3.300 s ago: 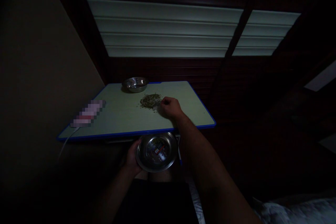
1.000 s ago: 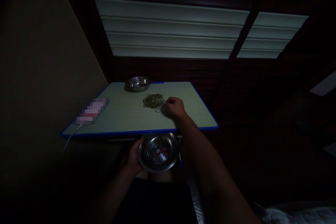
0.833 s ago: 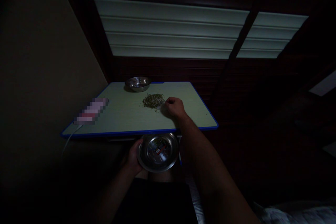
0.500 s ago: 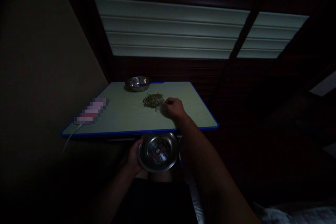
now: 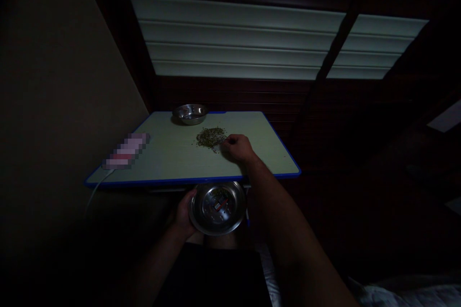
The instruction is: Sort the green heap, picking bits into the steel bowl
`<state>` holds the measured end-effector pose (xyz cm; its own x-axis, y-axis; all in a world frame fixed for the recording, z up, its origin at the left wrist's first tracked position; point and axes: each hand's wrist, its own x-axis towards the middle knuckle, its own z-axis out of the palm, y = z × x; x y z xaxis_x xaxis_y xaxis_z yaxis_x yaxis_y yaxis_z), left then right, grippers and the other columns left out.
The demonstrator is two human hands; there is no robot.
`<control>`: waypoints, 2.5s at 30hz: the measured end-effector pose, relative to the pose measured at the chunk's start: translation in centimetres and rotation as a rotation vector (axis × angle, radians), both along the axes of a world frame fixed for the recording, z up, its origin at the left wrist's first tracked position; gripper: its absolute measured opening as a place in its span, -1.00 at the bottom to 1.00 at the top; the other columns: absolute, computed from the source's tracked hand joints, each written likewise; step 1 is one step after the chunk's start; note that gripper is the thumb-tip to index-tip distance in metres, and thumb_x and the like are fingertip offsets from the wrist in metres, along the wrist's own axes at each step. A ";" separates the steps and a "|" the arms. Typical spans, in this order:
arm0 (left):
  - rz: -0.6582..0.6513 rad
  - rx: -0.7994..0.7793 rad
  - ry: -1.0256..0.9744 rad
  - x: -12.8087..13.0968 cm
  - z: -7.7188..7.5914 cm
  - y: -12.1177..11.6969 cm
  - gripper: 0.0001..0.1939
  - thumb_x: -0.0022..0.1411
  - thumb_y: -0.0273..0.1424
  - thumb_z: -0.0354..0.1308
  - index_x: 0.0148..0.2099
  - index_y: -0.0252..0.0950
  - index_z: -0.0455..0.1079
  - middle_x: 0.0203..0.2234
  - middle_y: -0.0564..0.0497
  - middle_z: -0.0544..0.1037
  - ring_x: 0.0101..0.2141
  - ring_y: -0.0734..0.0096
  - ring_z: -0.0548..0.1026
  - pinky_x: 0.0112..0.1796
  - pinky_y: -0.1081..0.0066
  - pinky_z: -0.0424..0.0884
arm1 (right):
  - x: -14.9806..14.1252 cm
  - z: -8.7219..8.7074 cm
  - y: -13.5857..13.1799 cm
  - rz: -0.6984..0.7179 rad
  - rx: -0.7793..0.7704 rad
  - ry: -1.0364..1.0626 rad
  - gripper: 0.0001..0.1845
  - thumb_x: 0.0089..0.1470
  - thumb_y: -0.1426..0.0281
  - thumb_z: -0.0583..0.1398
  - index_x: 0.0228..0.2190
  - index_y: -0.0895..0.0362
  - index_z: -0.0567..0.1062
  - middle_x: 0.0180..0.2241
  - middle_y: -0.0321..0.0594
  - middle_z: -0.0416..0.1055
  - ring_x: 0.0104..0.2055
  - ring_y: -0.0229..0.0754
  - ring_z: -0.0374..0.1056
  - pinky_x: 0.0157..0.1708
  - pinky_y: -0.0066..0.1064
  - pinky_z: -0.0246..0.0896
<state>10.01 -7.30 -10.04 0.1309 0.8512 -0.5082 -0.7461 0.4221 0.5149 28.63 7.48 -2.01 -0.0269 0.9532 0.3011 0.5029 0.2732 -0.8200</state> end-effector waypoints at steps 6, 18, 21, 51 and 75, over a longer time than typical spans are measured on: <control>0.032 0.005 -0.002 0.1 -0.1 0.0 -0.83 0.11 -0.35 0.17 -0.36 -0.34 0.52 -0.52 -0.04 0.61 -0.43 0.24 0.55 -0.21 0.24 0.43 | 0.0 -0.1 0.1 0.037 -0.019 -0.014 -0.83 -0.11 0.34 0.23 -0.47 0.20 0.55 -0.49 -0.25 0.50 -0.44 -0.26 0.34 -0.37 -0.44 0.21; 0.076 -0.011 -0.015 0.4 0.0 -0.1 -0.82 0.10 -0.34 0.17 -0.35 -0.35 0.52 -0.49 -0.06 0.62 -0.44 0.26 0.56 -0.33 0.31 0.45 | -0.1 -0.1 -0.1 0.054 -0.005 -0.054 -0.73 -0.10 0.48 0.28 -0.26 0.16 0.60 -0.43 -0.25 0.54 -0.42 -0.30 0.35 -0.30 -0.46 0.27; 0.076 -0.021 -0.006 0.3 -0.3 -0.1 -0.83 0.10 -0.33 0.18 -0.36 -0.34 0.52 -0.49 -0.05 0.62 -0.44 0.25 0.56 -0.33 0.31 0.46 | -0.1 0.2 -0.3 0.073 -0.026 -0.050 -0.73 -0.09 0.48 0.28 -0.25 0.17 0.61 -0.43 -0.23 0.54 -0.43 -0.29 0.35 -0.34 -0.47 0.27; 0.096 0.065 -0.033 0.5 -1.5 0.2 -0.81 0.07 -0.30 0.22 -0.34 -0.34 0.53 -0.45 -0.06 0.63 -0.38 0.24 0.56 -0.25 0.30 0.45 | -0.3 1.4 -2.5 0.212 -0.070 -0.251 -0.73 -0.02 0.41 0.28 -0.22 0.19 0.62 -0.28 -0.13 0.59 -0.27 -0.18 0.46 -0.24 -0.42 0.31; 0.107 0.068 -0.025 0.8 -0.7 0.0 -0.77 0.09 -0.31 0.19 -0.27 -0.36 0.54 -0.40 -0.08 0.65 -0.34 0.23 0.58 -0.22 0.30 0.46 | -0.2 0.7 -5.7 0.294 -0.152 -0.147 -0.66 -0.04 0.29 0.31 -0.19 0.15 0.63 -0.28 -0.16 0.60 -0.34 -0.22 0.43 -0.33 -0.45 0.29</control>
